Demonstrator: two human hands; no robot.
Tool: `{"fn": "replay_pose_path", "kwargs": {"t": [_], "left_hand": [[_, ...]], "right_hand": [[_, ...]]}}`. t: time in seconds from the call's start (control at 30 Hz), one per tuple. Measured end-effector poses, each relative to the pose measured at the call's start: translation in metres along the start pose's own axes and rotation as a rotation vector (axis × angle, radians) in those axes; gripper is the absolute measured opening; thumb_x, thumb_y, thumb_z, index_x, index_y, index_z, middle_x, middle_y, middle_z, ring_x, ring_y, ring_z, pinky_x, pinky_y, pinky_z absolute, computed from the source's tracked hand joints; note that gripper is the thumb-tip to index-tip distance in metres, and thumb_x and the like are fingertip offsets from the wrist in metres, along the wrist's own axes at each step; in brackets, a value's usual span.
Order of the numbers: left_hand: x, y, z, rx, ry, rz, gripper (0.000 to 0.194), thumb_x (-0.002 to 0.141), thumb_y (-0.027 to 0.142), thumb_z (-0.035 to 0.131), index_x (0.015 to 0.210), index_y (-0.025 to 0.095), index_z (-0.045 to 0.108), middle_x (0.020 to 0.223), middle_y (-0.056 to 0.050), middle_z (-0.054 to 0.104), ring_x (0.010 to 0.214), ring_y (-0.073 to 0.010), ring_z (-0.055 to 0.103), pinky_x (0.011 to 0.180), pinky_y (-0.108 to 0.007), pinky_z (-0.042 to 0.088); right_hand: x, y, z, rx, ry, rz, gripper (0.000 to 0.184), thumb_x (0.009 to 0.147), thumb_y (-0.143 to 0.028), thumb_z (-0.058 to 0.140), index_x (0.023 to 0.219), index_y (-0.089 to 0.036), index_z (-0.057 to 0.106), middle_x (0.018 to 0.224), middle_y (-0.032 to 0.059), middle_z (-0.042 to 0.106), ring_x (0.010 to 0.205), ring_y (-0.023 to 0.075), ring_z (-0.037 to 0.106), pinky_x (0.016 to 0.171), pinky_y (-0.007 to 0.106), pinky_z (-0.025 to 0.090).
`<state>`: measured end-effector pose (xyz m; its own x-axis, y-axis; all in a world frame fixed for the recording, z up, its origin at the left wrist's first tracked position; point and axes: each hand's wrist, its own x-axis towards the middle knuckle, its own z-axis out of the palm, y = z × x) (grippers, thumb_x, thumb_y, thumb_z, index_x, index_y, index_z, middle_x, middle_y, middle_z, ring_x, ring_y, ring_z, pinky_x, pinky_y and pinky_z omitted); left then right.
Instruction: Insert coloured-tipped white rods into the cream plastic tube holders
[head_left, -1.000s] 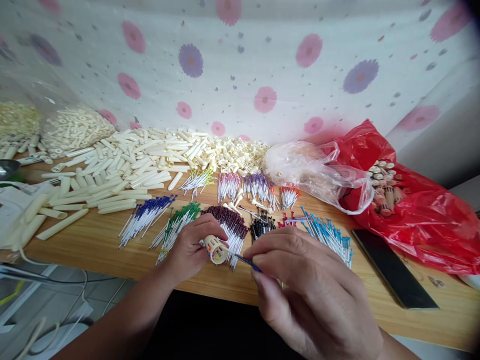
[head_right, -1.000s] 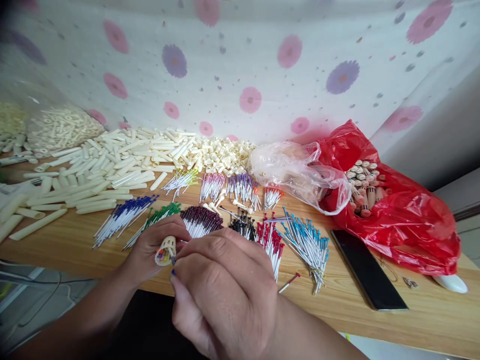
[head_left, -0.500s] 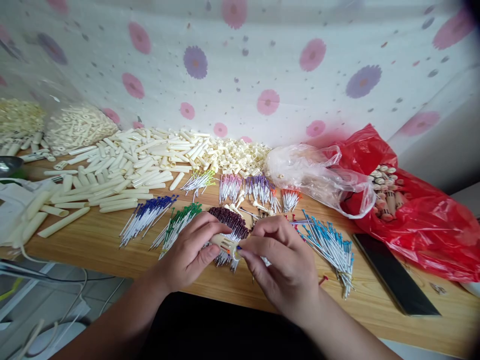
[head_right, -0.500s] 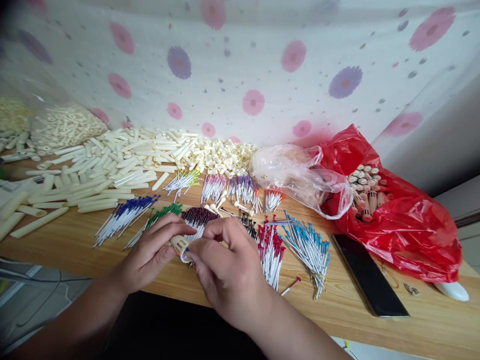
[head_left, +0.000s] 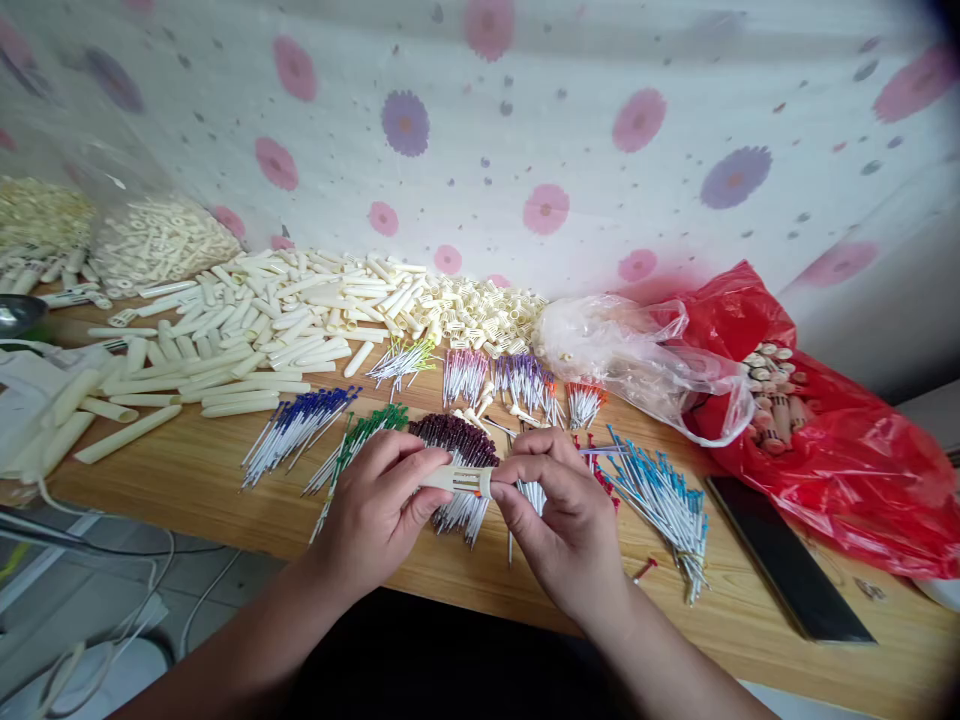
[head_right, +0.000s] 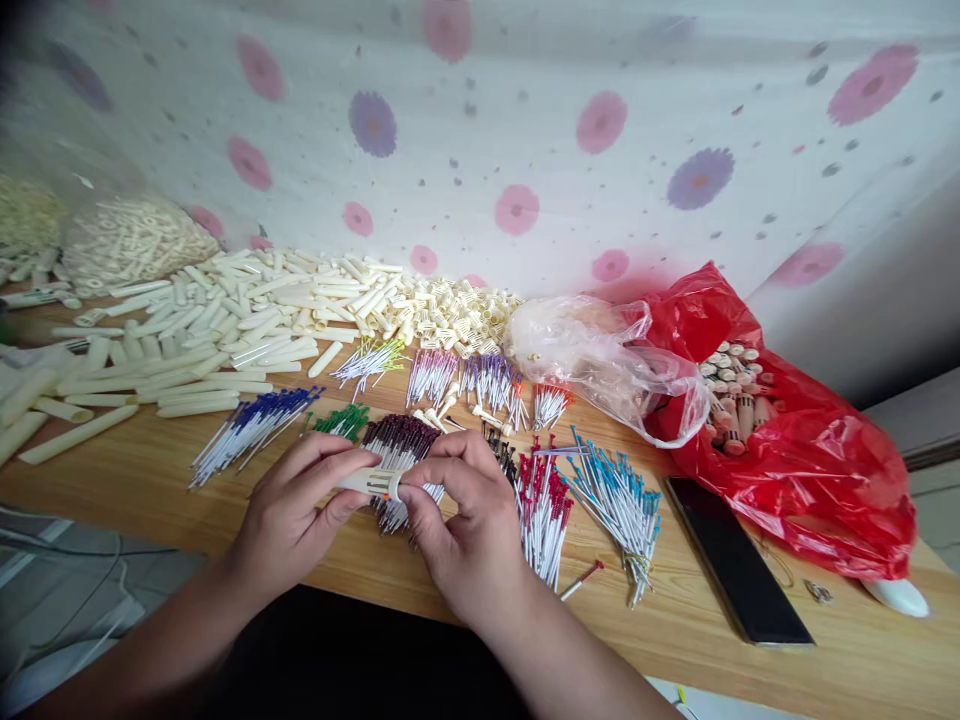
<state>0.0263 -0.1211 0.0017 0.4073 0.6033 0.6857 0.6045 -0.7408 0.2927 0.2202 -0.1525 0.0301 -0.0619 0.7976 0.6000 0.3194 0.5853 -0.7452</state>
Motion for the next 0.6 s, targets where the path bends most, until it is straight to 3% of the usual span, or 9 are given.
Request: {"fn": "replay_pose_path", "kwargs": {"t": [0.2,0.4,0.5,0.6], "left_hand": [[-0.004,-0.005,-0.005,0.040,0.019,-0.005,0.023,0.093,0.031,0.046,0.105,0.017,0.059,0.094,-0.007,0.054,0.085,-0.0194,0.056,0.073,-0.031,0.046],[-0.012,-0.016,-0.010,0.037,0.021,-0.030,0.024,0.093,0.031,0.048,0.105,0.015,0.061,0.092,-0.007,0.055,0.084,-0.0194,0.056,0.073,-0.031,0.046],[-0.015,-0.020,-0.012,-0.004,-0.008,-0.046,0.023,0.092,0.030,0.049,0.104,0.015,0.063,0.092,-0.007,0.055,0.083,-0.0187,0.056,0.072,-0.029,0.046],[-0.016,-0.022,-0.014,-0.036,-0.027,-0.062,0.023,0.092,0.030,0.049,0.102,0.015,0.063,0.091,-0.007,0.056,0.083,-0.0180,0.056,0.072,-0.027,0.045]], "right_hand": [[-0.003,0.004,0.012,0.204,-0.073,0.178,0.011,0.086,-0.017,0.058,0.087,-0.023,0.068,0.088,0.0015,0.053,0.084,0.0131,0.053,0.076,0.027,0.043],[0.003,0.011,0.023,0.269,-0.085,0.256,0.009,0.083,-0.019,0.063,0.083,-0.025,0.070,0.085,0.0006,0.055,0.082,0.0133,0.054,0.075,0.028,0.043],[0.010,0.011,0.023,0.210,-0.159,0.200,0.006,0.081,-0.017,0.065,0.079,-0.021,0.068,0.083,0.0011,0.056,0.079,0.0131,0.055,0.073,0.027,0.044],[0.013,0.008,0.021,0.001,-0.197,0.024,0.008,0.082,-0.012,0.060,0.081,-0.018,0.066,0.084,0.0035,0.055,0.078,0.0136,0.054,0.070,0.027,0.044]]}}
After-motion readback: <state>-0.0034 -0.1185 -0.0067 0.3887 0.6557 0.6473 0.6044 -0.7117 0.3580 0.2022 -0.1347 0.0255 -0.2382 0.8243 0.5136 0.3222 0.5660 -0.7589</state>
